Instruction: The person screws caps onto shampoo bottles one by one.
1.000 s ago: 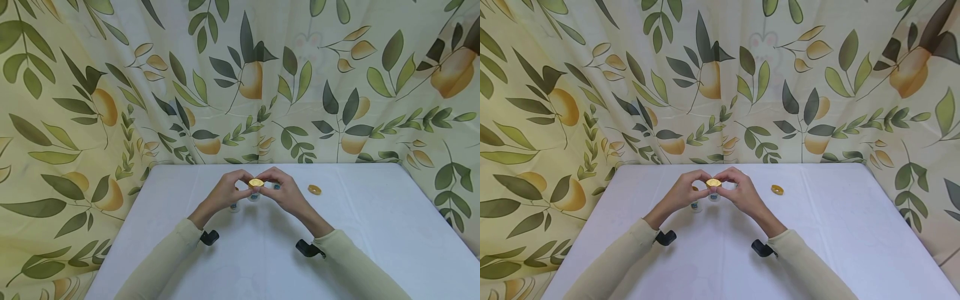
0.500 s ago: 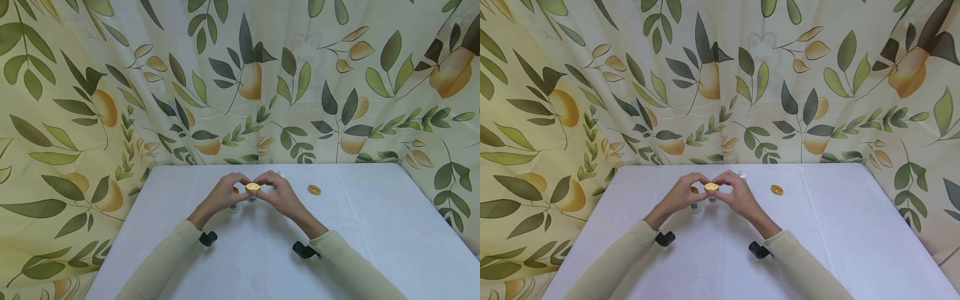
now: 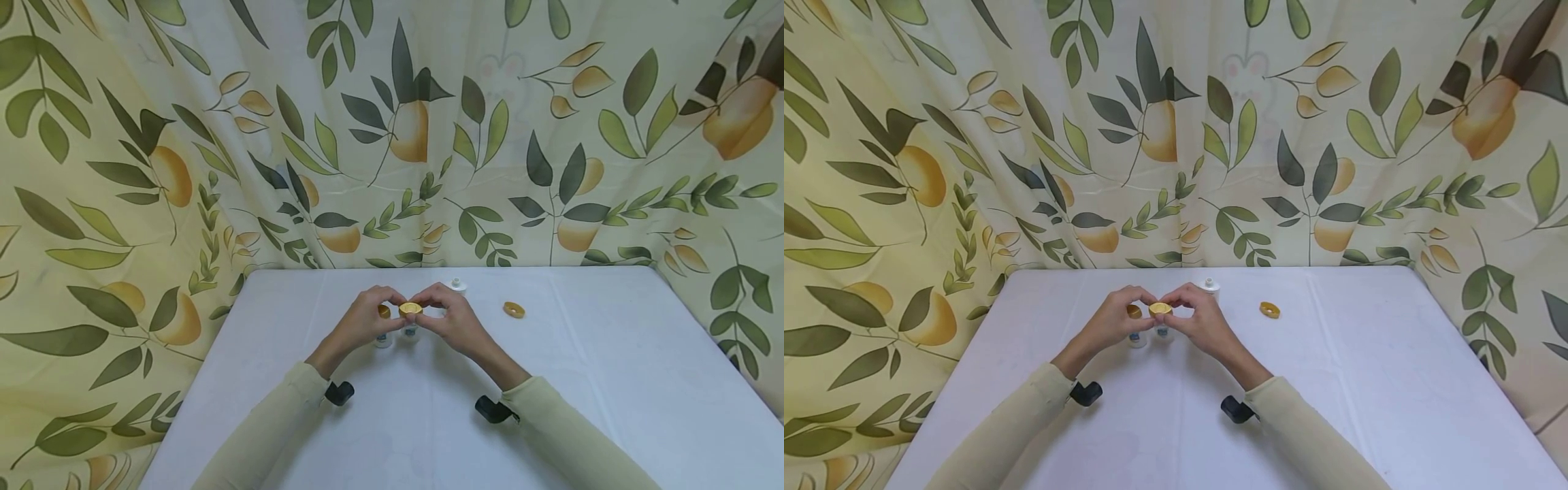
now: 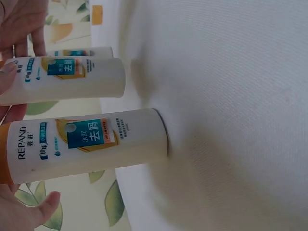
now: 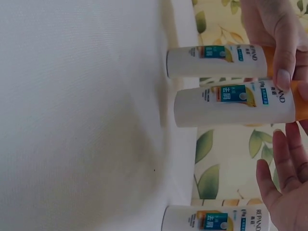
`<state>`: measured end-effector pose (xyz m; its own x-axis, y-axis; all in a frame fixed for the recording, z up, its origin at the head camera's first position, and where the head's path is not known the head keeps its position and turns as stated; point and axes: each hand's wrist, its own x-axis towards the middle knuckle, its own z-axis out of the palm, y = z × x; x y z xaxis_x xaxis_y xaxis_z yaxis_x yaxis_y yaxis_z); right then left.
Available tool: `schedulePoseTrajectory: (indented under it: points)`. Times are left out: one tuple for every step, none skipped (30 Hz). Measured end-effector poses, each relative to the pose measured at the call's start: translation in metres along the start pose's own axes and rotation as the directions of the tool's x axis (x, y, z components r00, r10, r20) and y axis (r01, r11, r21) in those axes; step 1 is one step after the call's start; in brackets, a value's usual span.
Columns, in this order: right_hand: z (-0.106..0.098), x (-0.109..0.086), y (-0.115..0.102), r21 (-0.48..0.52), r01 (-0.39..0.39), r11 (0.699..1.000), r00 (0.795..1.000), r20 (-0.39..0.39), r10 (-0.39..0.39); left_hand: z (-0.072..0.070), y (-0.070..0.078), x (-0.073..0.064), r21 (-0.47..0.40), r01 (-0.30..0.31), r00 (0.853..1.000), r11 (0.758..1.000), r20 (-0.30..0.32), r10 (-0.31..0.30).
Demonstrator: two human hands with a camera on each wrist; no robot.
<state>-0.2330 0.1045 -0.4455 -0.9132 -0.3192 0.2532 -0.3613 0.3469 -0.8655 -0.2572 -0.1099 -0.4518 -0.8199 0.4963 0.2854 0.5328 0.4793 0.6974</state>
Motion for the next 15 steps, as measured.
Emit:
schedulePoseTrajectory:
  points:
    - [0.001, 0.001, 0.006, -0.002, -0.003, 1.000, 1.000, 0.000, 0.003, 0.000, 0.000, 0.000, 0.006, -0.001, 1.000, 1.000, -0.001, 0.001]
    - [0.002, 0.002, 0.009, -0.003, -0.004, 1.000, 1.000, 0.000, 0.004, 0.001, -0.001, 0.000, 0.012, -0.002, 1.000, 1.000, -0.003, 0.002]
    - [0.002, 0.002, 0.011, -0.001, -0.002, 1.000, 1.000, 0.002, 0.002, 0.001, -0.001, -0.001, 0.020, -0.003, 1.000, 1.000, -0.005, 0.003]
    - [0.002, 0.002, 0.013, 0.001, 0.001, 1.000, 1.000, 0.004, -0.001, 0.001, -0.001, -0.001, 0.027, -0.003, 1.000, 1.000, -0.009, 0.003]
    - [0.002, 0.002, 0.014, 0.000, 0.003, 1.000, 1.000, 0.007, -0.003, 0.002, -0.002, -0.001, 0.035, -0.004, 1.000, 0.999, -0.013, 0.004]
    - [0.002, 0.002, 0.015, 0.001, 0.006, 1.000, 1.000, 0.009, -0.006, 0.002, -0.002, -0.001, 0.045, -0.004, 1.000, 0.999, -0.017, 0.005]
    - [0.002, 0.002, 0.015, 0.000, 0.008, 1.000, 1.000, 0.012, -0.008, 0.002, -0.003, -0.001, 0.057, -0.005, 1.000, 0.998, -0.022, 0.006]
    - [0.002, 0.002, 0.015, -0.002, 0.009, 1.000, 1.000, 0.013, -0.009, 0.003, -0.004, -0.001, 0.067, -0.008, 1.000, 0.998, -0.026, 0.009]
    - [0.002, 0.002, 0.015, -0.003, 0.009, 1.000, 1.000, 0.015, -0.009, 0.003, -0.004, -0.001, 0.079, -0.008, 1.000, 0.997, -0.030, 0.011]
    - [0.002, 0.002, 0.016, -0.007, 0.006, 1.000, 1.000, 0.016, -0.006, 0.004, -0.005, 0.000, 0.088, -0.006, 0.999, 0.996, -0.033, 0.009]
    - [0.002, 0.002, 0.016, -0.010, 0.004, 1.000, 1.000, 0.017, -0.003, 0.004, -0.005, 0.000, 0.094, -0.005, 0.999, 0.996, -0.035, 0.008]
    - [0.002, 0.003, 0.016, -0.012, 0.001, 1.000, 1.000, 0.018, -0.001, 0.004, -0.006, 0.000, 0.100, -0.002, 0.999, 0.995, -0.038, 0.006]
    - [0.001, 0.003, 0.016, -0.018, -0.003, 1.000, 1.000, 0.017, 0.004, 0.005, -0.007, 0.000, 0.101, 0.001, 0.999, 0.995, -0.042, 0.003]
    - [0.001, 0.003, 0.016, -0.025, -0.008, 1.000, 1.000, 0.017, 0.008, 0.005, -0.007, 0.000, 0.102, 0.004, 0.999, 0.995, -0.045, 0.001]
    - [0.001, 0.004, 0.017, -0.031, -0.012, 0.999, 1.000, 0.017, 0.012, 0.005, -0.007, 0.000, 0.101, 0.008, 0.999, 0.995, -0.049, -0.004]
